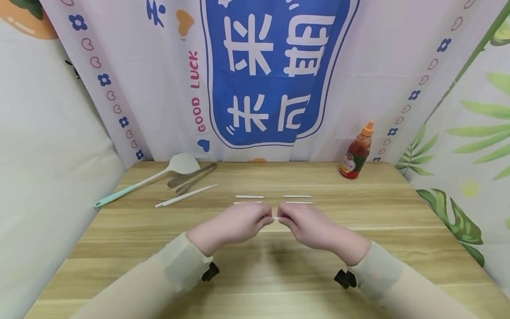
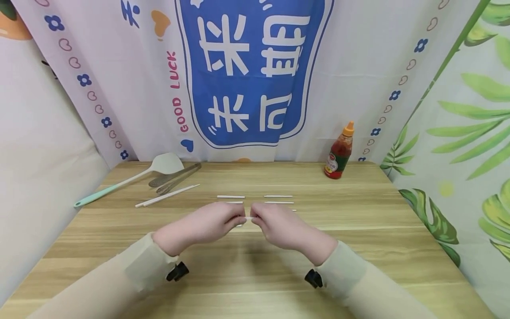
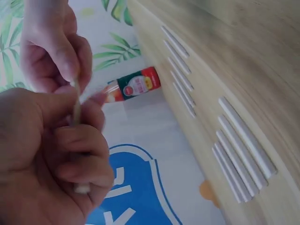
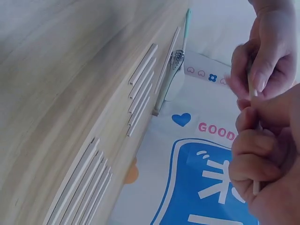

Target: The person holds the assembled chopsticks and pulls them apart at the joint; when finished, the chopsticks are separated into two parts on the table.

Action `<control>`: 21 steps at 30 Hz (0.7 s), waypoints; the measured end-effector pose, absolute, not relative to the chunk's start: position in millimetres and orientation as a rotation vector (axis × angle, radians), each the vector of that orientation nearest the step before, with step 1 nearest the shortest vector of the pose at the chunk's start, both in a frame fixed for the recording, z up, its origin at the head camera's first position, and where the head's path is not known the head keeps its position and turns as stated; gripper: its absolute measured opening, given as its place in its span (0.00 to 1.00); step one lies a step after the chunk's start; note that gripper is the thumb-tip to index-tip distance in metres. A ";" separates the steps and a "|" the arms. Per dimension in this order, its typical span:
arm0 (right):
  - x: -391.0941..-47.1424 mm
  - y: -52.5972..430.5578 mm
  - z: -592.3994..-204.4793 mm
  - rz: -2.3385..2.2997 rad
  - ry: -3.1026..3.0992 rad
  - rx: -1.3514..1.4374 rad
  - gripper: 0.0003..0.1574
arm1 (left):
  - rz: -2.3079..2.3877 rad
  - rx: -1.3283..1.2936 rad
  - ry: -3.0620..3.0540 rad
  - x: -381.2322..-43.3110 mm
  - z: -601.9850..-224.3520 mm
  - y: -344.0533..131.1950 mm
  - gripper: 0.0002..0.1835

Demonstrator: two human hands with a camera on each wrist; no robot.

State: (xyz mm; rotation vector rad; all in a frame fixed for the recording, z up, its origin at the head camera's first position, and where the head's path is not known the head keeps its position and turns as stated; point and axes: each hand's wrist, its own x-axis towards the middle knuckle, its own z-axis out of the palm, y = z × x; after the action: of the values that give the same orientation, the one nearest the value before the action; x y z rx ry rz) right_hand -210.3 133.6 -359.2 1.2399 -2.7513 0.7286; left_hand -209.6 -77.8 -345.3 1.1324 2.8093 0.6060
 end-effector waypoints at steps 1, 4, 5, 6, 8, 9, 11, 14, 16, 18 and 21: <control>-210.1 134.5 -359.2 0.730 -2.748 1.251 0.08 | 0.576 1.165 2.805 -209.2 -345.7 -78.4 0.11; -210.5 137.6 -360.1 0.761 -2.721 1.314 0.08 | 0.541 1.244 2.776 -209.0 -346.8 -79.5 0.13; -210.6 138.8 -360.4 0.775 -2.707 1.330 0.08 | 0.540 1.265 2.771 -209.2 -347.3 -79.4 0.13; -210.7 140.4 -360.8 0.787 -2.690 1.341 0.08 | 0.542 1.278 2.770 -209.4 -347.5 -79.0 0.13; -210.7 143.9 -361.3 0.813 -2.657 1.352 0.08 | 0.553 1.299 2.767 -210.0 -347.4 -77.6 0.13; -210.6 145.5 -361.3 0.822 -2.642 1.353 0.08 | 0.562 1.310 2.762 -210.4 -347.2 -76.9 0.13; -210.0 148.0 -360.4 0.838 -2.622 1.353 0.09 | 0.587 1.327 2.752 -211.0 -346.4 -75.9 0.13; -208.0 149.6 -357.2 0.851 -2.598 1.368 0.09 | 0.645 1.334 2.726 -210.9 -344.0 -76.0 0.13; -206.3 149.7 -354.6 0.855 -2.579 1.389 0.09 | 0.683 1.333 2.706 -210.1 -341.8 -77.0 0.13; -204.7 149.6 -352.6 0.848 -2.562 1.407 0.10 | 0.712 1.333 2.687 -209.2 -339.6 -78.1 0.13; -204.4 149.5 -351.0 0.851 -2.536 1.431 0.11 | 0.741 1.331 2.663 -208.7 -336.9 -79.4 0.13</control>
State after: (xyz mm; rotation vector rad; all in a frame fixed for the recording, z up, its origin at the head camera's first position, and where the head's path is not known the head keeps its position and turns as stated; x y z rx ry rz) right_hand -204.4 149.5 -351.0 1.4307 -2.5364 0.8514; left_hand -208.7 -79.4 -336.9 1.3307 2.6628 0.7410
